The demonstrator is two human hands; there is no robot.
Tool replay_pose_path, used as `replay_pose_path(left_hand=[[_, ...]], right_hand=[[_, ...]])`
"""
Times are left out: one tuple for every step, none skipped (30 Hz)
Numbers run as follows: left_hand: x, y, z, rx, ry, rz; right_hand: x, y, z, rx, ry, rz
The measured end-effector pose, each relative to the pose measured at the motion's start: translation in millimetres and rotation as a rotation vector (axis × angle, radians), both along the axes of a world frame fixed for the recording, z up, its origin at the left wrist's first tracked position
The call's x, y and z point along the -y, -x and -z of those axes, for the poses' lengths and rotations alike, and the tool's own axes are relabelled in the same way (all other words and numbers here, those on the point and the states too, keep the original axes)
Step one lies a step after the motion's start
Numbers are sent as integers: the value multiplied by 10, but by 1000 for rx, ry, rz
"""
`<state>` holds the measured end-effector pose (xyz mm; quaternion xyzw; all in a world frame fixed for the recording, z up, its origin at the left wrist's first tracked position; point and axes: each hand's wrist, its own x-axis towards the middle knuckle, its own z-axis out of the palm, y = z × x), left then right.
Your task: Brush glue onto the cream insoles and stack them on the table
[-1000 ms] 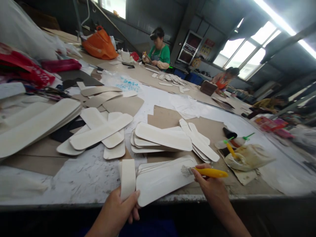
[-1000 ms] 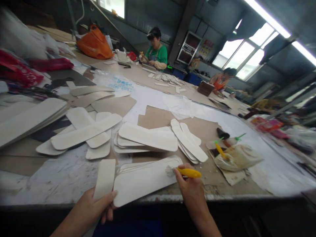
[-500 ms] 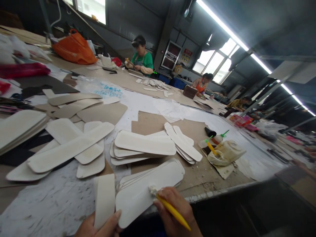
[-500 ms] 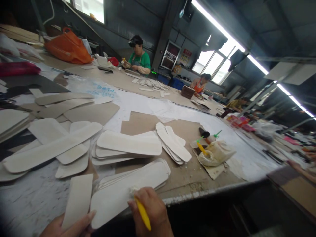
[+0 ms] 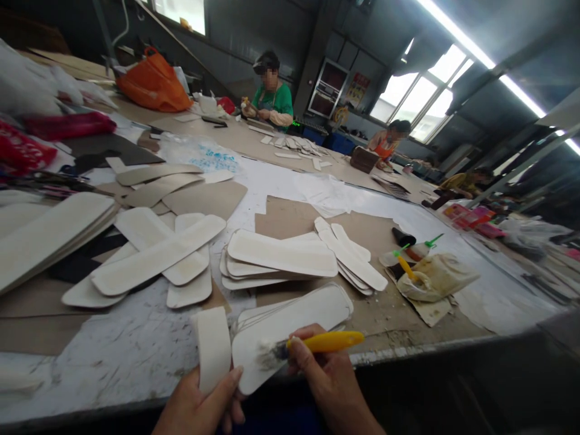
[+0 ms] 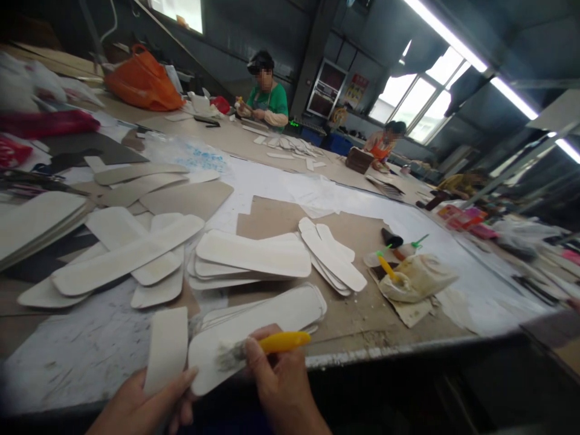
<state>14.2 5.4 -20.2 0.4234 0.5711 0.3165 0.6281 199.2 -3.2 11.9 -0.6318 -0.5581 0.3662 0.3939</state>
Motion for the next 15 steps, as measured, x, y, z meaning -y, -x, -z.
replay_pose_path(left_hand=[[2,2,7,16,-3,-7],[2,2,11,31,-2,-14],[2,2,10,42,1,-22],[1,1,7,47,5,-28],[-2,-2,0,47,5,-31],[-7,-6,-7,44,5,-33],[-13,-10,-14,43,5,-33],[-20,-16,-20,44,7,-32],[-29,-20,-25,45,7,-27],[-39,-22,-29,51,8,-27],[-48,-20,-33,56,9,-37],[-55,-12,-39,56,10,-56],[-59,4,-51,47,7,-85],[-59,28,-68,32,1,-119],[-53,59,-94,9,-12,-149]], right_hand=[[-37,-104,-16,97,-36,42],[-75,-235,-36,233,-98,127],[-109,-375,-61,369,-165,214],[-135,-507,-88,478,-218,278],[-149,-620,-117,553,-264,307],[-152,-702,-143,605,-300,321],[-144,-751,-166,633,-325,312],[-131,-768,-185,645,-344,294],[-114,-755,-200,649,-357,273],[-98,-721,-212,645,-362,258],[-85,-671,-225,636,-357,252],[-76,-613,-242,620,-346,250],[-69,-552,-265,599,-335,249],[-65,-493,-294,572,-327,250],[-64,-439,-328,541,-323,249]])
